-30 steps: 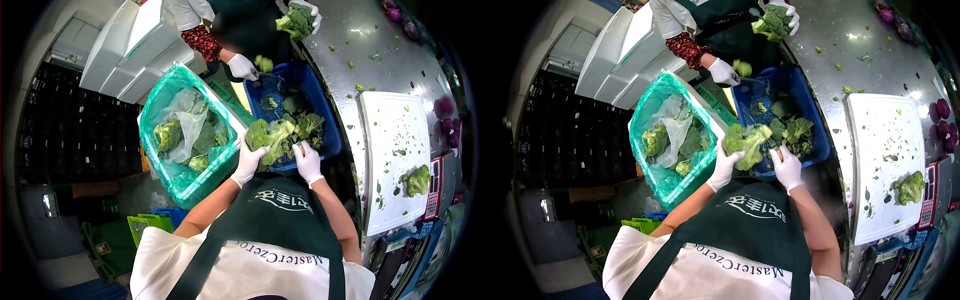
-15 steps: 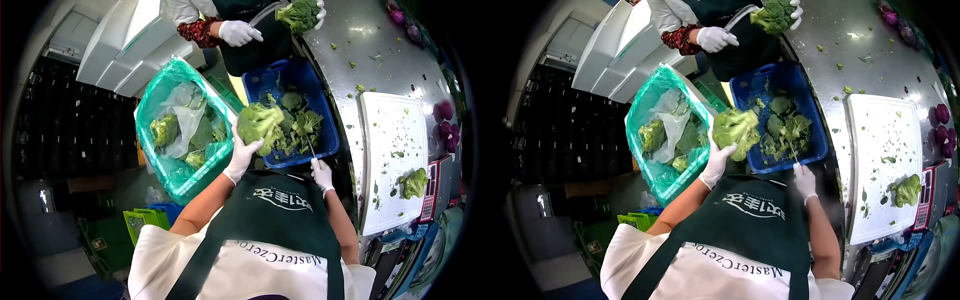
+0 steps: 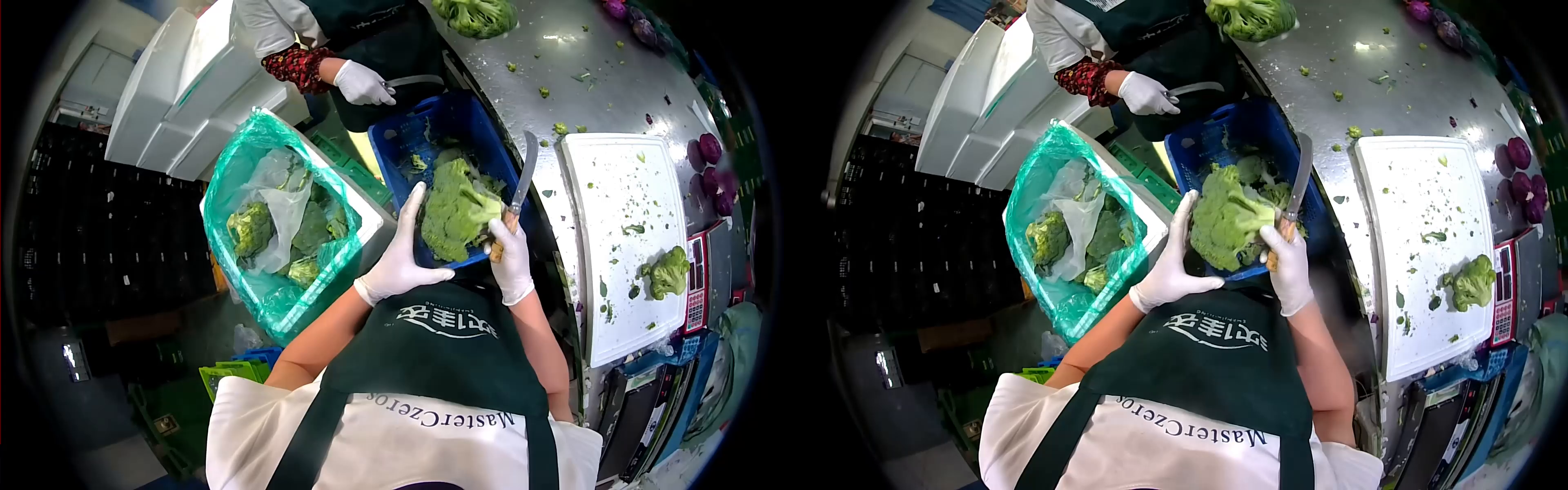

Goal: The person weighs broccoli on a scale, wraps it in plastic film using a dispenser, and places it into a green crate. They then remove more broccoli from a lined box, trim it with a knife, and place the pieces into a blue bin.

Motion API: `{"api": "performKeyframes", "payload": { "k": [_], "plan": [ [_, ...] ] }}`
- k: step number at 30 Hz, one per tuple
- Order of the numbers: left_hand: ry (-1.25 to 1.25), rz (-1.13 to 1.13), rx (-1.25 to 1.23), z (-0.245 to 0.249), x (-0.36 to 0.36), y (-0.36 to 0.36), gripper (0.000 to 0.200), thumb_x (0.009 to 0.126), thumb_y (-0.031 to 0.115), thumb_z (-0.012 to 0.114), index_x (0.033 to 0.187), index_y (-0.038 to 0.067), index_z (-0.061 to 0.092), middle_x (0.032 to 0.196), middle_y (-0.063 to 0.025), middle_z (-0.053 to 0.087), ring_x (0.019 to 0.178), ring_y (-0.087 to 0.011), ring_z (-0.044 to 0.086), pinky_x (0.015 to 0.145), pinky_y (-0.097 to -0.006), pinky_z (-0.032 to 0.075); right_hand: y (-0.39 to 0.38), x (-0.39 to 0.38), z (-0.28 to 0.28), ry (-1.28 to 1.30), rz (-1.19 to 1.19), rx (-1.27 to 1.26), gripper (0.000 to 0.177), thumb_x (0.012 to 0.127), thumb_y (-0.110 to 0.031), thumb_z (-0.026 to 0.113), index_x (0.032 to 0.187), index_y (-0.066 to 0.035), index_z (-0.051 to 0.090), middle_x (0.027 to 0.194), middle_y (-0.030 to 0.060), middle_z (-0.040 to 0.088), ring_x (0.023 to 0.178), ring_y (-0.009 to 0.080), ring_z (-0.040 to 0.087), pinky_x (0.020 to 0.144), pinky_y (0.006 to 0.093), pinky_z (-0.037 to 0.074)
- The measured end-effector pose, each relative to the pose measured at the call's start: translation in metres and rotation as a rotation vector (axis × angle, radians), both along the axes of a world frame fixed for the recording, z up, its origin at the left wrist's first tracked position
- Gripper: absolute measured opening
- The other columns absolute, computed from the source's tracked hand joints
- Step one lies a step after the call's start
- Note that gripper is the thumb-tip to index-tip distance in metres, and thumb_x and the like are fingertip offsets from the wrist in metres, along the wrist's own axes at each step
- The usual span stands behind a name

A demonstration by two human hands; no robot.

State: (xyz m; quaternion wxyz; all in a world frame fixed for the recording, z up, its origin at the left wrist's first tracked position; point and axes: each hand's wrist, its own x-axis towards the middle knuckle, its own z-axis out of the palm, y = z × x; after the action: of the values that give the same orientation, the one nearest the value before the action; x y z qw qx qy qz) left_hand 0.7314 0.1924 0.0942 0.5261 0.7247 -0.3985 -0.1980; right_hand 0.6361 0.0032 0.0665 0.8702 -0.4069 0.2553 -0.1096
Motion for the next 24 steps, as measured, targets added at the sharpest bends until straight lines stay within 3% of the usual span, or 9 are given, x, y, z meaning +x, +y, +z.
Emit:
{"api": "performKeyframes", "payload": {
  "k": [3, 4, 7, 8, 15, 16, 19, 21, 24],
  "plan": [
    [0.736, 0.126, -0.322, -0.015, 0.004, -0.003, 0.12, 0.071, 0.016, 0.083, 0.156, 0.008, 0.0, 0.158, -0.0174, 0.018, 0.145, -0.0315, 0.023, 0.119, -0.0413, 0.021, 0.002, -0.007, 0.001, -0.03, 0.081, -0.259, 0.053, 0.086, -0.009, 0.068, 0.135, 0.001, 0.051, 0.102, 0.0004, 0.062, 0.07, 0.0039, 0.053, 0.055, 0.0182, 0.041],
    [1.037, 0.181, -0.368, 0.003, 0.0, 0.001, 0.109, 0.076, 0.011, 0.08, 0.157, 0.01, 0.005, 0.155, -0.0138, 0.026, 0.141, -0.0256, 0.032, 0.115, -0.038, 0.029, 0.005, -0.008, -0.003, -0.076, 0.097, -0.31, 0.058, 0.083, -0.006, 0.069, 0.137, 0.002, 0.049, 0.116, 0.0045, 0.06, 0.084, 0.0074, 0.056, 0.069, 0.0213, 0.045],
    [0.772, 0.208, -0.235, -0.016, 0.005, -0.005, 0.099, 0.081, 0.006, 0.075, 0.156, 0.01, 0.012, 0.151, -0.0111, 0.033, 0.135, -0.0209, 0.039, 0.111, -0.0343, 0.036, 0.013, -0.01, -0.005, -0.196, 0.163, -0.411, 0.065, 0.079, -0.001, 0.071, 0.139, 0.003, 0.047, 0.142, 0.0114, 0.051, 0.117, 0.016, 0.057, 0.099, 0.0301, 0.045],
    [0.749, 0.263, -0.237, -0.019, 0.003, -0.005, 0.086, 0.082, 0.001, 0.072, 0.153, 0.008, 0.023, 0.147, -0.0096, 0.04, 0.132, -0.0186, 0.042, 0.11, -0.0331, 0.036, 0.015, -0.011, -0.001, -0.197, 0.168, -0.342, 0.066, 0.078, 0.002, 0.071, 0.14, 0.003, 0.047, 0.144, 0.0118, 0.05, 0.134, 0.021, 0.045, 0.112, 0.0356, 0.033],
    [0.428, 0.361, -0.179, -0.004, -0.003, -0.013, 0.07, 0.08, 0.002, 0.074, 0.141, 0.008, 0.04, 0.134, -0.0086, 0.049, 0.125, -0.0186, 0.048, 0.108, -0.0323, 0.038, 0.021, -0.01, 0.013, -0.041, 0.087, -0.607, 0.04, 0.079, 0.0, 0.075, 0.117, 0.003, 0.064, 0.134, 0.0113, 0.058, 0.122, 0.0169, 0.054, 0.104, 0.0304, 0.041],
    [0.272, 0.4, -0.117, -0.003, -0.005, -0.015, 0.068, 0.077, 0.002, 0.074, 0.138, 0.009, 0.045, 0.134, -0.0101, 0.047, 0.127, -0.0209, 0.047, 0.109, -0.0331, 0.037, 0.024, -0.007, 0.01, -0.041, -0.029, -0.781, 0.031, 0.082, -0.004, 0.074, 0.111, 0.004, 0.066, 0.116, 0.0085, 0.067, 0.105, 0.0139, 0.061, 0.093, 0.0284, 0.047],
    [-0.002, 0.419, -0.023, -0.01, -0.003, -0.016, 0.068, 0.077, 0.0, 0.072, 0.139, 0.008, 0.045, 0.133, -0.0078, 0.051, 0.127, -0.0186, 0.046, 0.109, -0.0327, 0.036, 0.022, -0.009, 0.006, 0.071, -0.035, -0.661, 0.022, 0.085, -0.006, 0.072, 0.105, 0.003, 0.068, 0.098, 0.0047, 0.07, 0.085, 0.0103, 0.062, 0.08, 0.0261, 0.05],
    [0.107, 0.417, -0.048, -0.017, -0.002, -0.014, 0.067, 0.077, -0.003, 0.07, 0.138, 0.009, 0.047, 0.132, -0.0066, 0.051, 0.122, -0.0167, 0.049, 0.104, -0.0307, 0.04, 0.013, -0.01, 0.011, 0.164, 0.012, -0.425, 0.012, 0.089, -0.011, 0.068, 0.096, -0.002, 0.069, 0.084, 0.0017, 0.068, 0.067, 0.0069, 0.058, 0.056, 0.0209, 0.041],
    [0.346, 0.405, -0.088, -0.015, 0.0, -0.011, 0.064, 0.077, -0.002, 0.068, 0.137, 0.009, 0.048, 0.13, -0.0079, 0.052, 0.121, -0.0181, 0.051, 0.104, -0.0307, 0.041, 0.004, -0.012, -0.006, 0.137, -0.02, -0.126, 0.015, 0.092, -0.017, 0.065, 0.094, -0.002, 0.067, 0.081, 0.0026, 0.068, 0.061, 0.0059, 0.057, 0.052, 0.02, 0.038]
  ]
}}
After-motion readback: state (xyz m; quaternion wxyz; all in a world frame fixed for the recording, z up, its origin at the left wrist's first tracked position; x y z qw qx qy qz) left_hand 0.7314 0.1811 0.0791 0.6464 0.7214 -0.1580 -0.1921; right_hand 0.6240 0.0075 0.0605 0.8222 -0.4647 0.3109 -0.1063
